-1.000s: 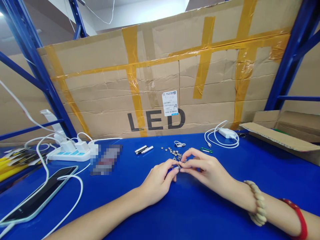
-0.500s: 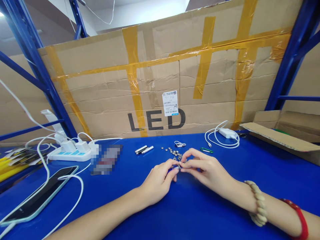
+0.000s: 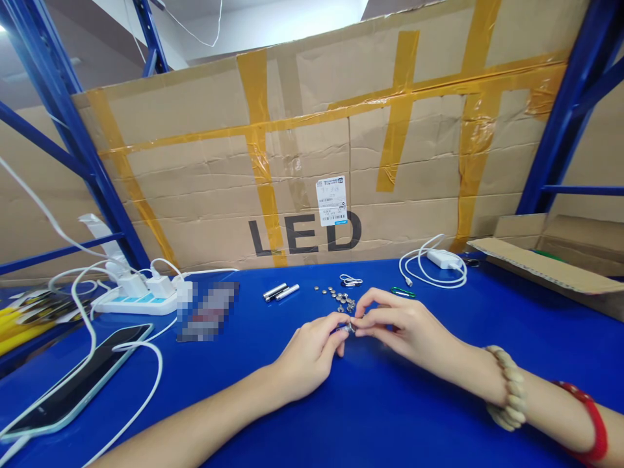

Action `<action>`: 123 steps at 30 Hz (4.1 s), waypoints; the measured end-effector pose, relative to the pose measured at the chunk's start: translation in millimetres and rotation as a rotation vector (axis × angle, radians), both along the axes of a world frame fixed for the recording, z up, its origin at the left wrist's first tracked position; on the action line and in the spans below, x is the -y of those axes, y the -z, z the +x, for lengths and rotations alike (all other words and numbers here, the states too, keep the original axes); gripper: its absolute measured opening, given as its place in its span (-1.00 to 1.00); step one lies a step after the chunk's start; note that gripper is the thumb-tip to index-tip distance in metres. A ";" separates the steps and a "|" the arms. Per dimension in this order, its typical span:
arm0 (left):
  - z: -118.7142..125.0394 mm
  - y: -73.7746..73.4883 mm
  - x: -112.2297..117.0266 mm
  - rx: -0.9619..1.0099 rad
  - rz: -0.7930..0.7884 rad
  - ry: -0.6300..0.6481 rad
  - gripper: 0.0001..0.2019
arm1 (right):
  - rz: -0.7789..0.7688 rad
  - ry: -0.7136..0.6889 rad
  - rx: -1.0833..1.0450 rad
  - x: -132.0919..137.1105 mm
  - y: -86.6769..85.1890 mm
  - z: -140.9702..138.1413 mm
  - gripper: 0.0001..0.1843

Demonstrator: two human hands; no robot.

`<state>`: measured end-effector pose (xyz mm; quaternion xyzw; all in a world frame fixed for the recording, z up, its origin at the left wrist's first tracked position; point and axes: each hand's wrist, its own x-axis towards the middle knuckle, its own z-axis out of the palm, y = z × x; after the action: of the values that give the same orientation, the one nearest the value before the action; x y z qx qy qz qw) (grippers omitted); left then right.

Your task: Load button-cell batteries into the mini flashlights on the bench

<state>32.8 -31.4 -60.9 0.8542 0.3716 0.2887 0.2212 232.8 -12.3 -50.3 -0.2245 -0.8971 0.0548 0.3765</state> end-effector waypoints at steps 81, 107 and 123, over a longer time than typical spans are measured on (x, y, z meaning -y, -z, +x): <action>0.2 2.7 0.1 -0.045 0.145 -0.018 -0.78 | -0.018 -0.045 -0.004 -5.9 0.5 -1.1 -0.89; 5.4 -4.4 4.5 -0.047 0.124 -0.040 -0.74 | -0.017 0.044 0.018 2.2 -10.8 -1.5 -0.92; 0.7 -1.7 3.0 -0.062 0.092 -0.006 -0.77 | -0.069 0.027 0.077 2.3 -11.0 -1.8 -0.91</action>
<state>33.5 -34.4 -59.1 0.8709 0.3670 0.2795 0.1692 231.0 -14.7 -39.3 -0.2516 -0.9053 0.0720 0.3345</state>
